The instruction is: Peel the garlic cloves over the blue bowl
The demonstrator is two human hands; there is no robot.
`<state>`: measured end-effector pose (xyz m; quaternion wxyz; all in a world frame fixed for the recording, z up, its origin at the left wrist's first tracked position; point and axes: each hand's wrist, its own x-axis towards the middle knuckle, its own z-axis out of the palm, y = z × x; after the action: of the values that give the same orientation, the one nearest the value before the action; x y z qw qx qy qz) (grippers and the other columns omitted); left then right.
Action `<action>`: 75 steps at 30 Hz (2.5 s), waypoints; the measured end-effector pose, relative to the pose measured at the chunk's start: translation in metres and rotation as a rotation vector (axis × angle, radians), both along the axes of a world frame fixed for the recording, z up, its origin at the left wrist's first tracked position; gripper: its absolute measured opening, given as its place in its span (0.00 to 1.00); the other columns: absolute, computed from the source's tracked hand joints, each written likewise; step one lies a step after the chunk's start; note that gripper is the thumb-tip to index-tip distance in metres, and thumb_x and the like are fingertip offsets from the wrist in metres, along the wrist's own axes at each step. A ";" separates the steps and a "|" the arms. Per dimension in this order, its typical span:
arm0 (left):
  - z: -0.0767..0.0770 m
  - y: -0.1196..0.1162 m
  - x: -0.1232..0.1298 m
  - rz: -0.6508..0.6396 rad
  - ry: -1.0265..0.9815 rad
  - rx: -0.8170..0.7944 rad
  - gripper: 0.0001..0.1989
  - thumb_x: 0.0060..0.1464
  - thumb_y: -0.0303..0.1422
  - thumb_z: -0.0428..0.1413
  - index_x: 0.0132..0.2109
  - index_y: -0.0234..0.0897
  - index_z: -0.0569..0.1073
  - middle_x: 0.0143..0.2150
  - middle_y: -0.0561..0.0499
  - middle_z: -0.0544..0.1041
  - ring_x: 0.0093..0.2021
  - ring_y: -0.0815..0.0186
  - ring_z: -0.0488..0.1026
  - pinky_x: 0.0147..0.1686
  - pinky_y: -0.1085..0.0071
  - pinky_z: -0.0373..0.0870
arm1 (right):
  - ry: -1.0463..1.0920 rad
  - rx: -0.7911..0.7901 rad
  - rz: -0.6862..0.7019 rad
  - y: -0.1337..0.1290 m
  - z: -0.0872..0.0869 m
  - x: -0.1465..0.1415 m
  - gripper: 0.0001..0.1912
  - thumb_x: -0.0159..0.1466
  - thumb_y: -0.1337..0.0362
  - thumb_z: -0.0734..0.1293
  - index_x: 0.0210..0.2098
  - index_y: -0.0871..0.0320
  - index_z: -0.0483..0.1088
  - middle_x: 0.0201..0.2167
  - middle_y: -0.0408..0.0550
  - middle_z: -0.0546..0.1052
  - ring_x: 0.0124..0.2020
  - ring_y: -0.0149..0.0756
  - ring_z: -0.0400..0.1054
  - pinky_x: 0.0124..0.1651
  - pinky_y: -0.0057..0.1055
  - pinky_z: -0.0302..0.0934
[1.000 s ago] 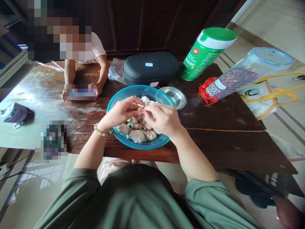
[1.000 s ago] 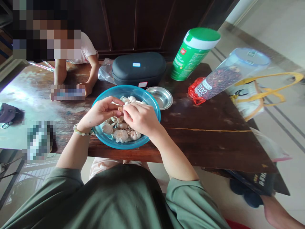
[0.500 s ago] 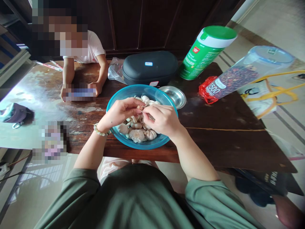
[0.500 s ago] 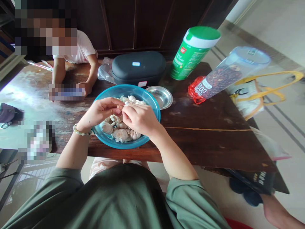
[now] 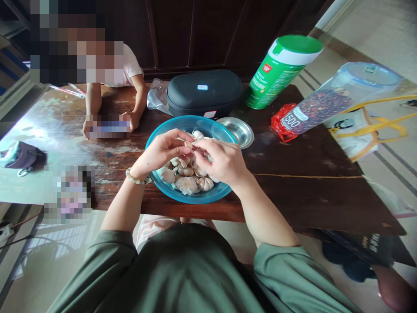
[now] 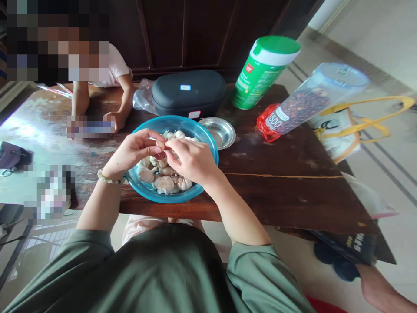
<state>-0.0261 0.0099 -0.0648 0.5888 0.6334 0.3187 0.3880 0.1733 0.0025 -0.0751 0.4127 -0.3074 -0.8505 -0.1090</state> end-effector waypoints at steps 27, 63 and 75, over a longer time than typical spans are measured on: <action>0.001 -0.002 0.001 0.015 0.006 0.019 0.14 0.52 0.34 0.62 0.43 0.32 0.70 0.36 0.50 0.76 0.37 0.68 0.77 0.36 0.76 0.74 | -0.022 0.065 -0.009 0.000 0.000 0.000 0.06 0.62 0.73 0.62 0.31 0.58 0.68 0.24 0.42 0.76 0.25 0.30 0.71 0.29 0.27 0.63; -0.001 -0.001 0.001 0.043 -0.035 -0.014 0.16 0.45 0.32 0.67 0.37 0.31 0.70 0.34 0.50 0.78 0.34 0.68 0.77 0.36 0.74 0.74 | -0.053 -0.085 0.039 0.000 0.001 0.002 0.18 0.65 0.61 0.66 0.52 0.59 0.67 0.44 0.51 0.79 0.40 0.37 0.75 0.44 0.32 0.69; -0.003 0.000 -0.001 -0.093 0.151 0.032 0.19 0.52 0.39 0.61 0.46 0.30 0.70 0.40 0.44 0.80 0.42 0.62 0.78 0.42 0.69 0.73 | -0.079 -0.034 0.119 0.000 0.000 0.002 0.11 0.62 0.69 0.65 0.45 0.59 0.69 0.37 0.48 0.80 0.36 0.36 0.76 0.38 0.30 0.69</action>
<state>-0.0271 0.0104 -0.0680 0.5704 0.6844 0.3258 0.3165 0.1754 0.0024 -0.0748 0.3794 -0.2588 -0.8845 -0.0820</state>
